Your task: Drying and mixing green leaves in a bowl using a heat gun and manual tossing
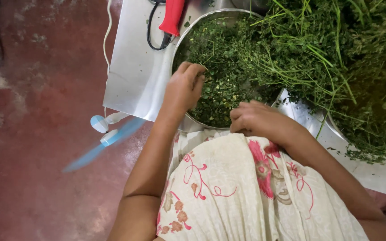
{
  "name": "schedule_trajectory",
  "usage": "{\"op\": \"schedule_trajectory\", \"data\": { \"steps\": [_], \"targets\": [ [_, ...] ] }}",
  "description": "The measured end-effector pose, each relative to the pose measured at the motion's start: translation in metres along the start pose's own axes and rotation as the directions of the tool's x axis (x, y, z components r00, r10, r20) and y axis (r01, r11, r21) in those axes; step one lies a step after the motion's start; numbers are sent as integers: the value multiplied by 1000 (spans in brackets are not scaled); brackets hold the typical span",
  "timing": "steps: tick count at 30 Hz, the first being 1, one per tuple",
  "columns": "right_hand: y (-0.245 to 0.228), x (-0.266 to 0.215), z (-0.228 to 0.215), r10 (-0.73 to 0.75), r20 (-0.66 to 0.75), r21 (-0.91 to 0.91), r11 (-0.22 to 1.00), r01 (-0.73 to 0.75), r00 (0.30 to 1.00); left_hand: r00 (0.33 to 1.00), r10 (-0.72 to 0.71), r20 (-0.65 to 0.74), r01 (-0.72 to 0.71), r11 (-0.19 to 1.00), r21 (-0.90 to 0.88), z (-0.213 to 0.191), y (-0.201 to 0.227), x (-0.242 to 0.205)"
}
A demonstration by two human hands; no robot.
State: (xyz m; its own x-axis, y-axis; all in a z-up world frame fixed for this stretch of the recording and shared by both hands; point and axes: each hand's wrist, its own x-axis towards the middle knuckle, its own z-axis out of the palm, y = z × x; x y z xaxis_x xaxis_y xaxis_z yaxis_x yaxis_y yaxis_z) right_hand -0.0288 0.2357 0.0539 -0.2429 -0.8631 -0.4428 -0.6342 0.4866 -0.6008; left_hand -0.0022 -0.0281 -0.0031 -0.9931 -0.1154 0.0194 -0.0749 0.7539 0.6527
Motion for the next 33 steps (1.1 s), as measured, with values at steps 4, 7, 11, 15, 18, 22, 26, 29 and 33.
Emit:
{"op": "schedule_trajectory", "data": {
  "steps": [4, 7, 11, 15, 18, 22, 26, 29, 33],
  "targets": [
    [5, 3, -21, -61, -57, 34, 997, 63, 997, 1000, -23, -20, 23, 1000, 3, -3, -7, 3],
    [20, 4, -15, 198, -280, 99, 979, -177, 939, 999, 9, -31, -9, 1000, -3, 3, -13, -1],
    [52, 0, 5, 506, -333, -14, 841, -541, 795, 993, 81, 90, -92, 988, 126, 28, -6, -10],
    [7, 8, -31, 638, 23, 139, 760, -634, 770, 933, 67, 353, -220, 885, 411, 22, 39, -25],
    [45, 28, 15, 209, -287, -58, 970, -235, 935, 967, 208, 144, -249, 888, 386, 62, -5, -20],
    [52, 34, 19, 80, -407, -69, 991, -118, 910, 987, 128, 100, -152, 947, 284, 42, -26, -3],
    [20, 22, -12, 202, -519, 222, 970, -97, 831, 989, 148, 2, -145, 964, 222, 6, -14, -3],
    [18, 18, -19, 224, -545, 145, 974, -173, 808, 991, 131, 20, -132, 981, 139, -8, -2, -1],
    [39, 12, -6, 365, -403, -63, 904, -424, 839, 967, 245, -71, -236, 964, 121, -6, -4, -1]
  ]
}}
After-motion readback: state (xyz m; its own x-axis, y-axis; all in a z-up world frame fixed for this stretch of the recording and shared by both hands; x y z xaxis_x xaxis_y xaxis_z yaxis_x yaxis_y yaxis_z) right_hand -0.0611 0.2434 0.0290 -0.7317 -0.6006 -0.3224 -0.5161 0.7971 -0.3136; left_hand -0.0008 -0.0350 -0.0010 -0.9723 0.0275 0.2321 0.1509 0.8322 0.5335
